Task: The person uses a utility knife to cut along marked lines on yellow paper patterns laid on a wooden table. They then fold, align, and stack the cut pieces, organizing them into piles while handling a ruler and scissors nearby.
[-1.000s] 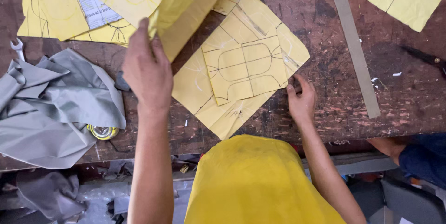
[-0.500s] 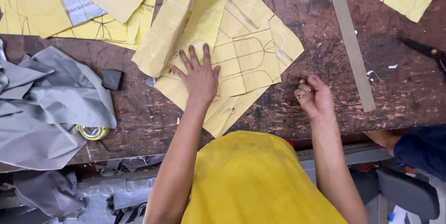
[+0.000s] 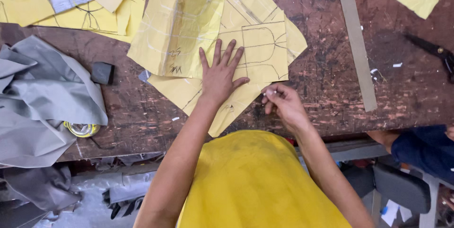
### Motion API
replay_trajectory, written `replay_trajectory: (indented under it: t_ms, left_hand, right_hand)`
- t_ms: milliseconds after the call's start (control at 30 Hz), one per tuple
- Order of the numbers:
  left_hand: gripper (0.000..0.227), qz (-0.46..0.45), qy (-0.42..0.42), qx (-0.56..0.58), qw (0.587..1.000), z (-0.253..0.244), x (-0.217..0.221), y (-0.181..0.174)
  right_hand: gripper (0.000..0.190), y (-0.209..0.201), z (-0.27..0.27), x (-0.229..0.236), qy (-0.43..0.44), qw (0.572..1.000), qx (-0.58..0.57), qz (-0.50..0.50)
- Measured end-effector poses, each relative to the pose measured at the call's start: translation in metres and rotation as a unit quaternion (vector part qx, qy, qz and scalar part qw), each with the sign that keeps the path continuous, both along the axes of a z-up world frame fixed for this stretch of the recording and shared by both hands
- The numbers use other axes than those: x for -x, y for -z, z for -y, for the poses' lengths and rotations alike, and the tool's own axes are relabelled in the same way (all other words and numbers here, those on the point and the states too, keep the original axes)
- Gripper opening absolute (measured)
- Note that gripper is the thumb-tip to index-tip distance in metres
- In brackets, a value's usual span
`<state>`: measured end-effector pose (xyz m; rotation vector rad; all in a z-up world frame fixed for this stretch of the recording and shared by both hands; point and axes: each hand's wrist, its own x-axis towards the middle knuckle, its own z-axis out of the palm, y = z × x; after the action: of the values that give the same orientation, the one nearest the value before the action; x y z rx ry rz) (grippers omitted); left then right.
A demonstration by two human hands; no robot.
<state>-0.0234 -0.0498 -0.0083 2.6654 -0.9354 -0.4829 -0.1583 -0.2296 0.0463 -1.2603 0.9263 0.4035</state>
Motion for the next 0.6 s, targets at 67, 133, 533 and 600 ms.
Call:
replay_trajectory:
  t_ms: [67,133,533,600]
  left_hand:
    - [0.100,-0.019,-0.001,-0.020,1.000,0.005,-0.017,-0.003]
    - [0.104,-0.014,0.001,-0.027,1.000,0.006,-0.017,-0.009]
    - [0.110,-0.039,0.017,-0.096,0.994,0.016,-0.020,-0.017]
    - [0.110,-0.034,0.018,-0.093,0.995,0.016,-0.022,-0.016]
  right_hand:
    - [0.018,0.005,0.003,-0.021,-0.032,0.988,0.128,0.083]
    - [0.017,0.008,0.000,-0.028,-0.095,0.934,0.278,0.204]
    - [0.016,0.020,-0.026,-0.046,-0.188,0.835,0.472,0.214]
    - [0.014,0.024,-0.029,-0.051,-0.206,0.818,0.484,0.232]
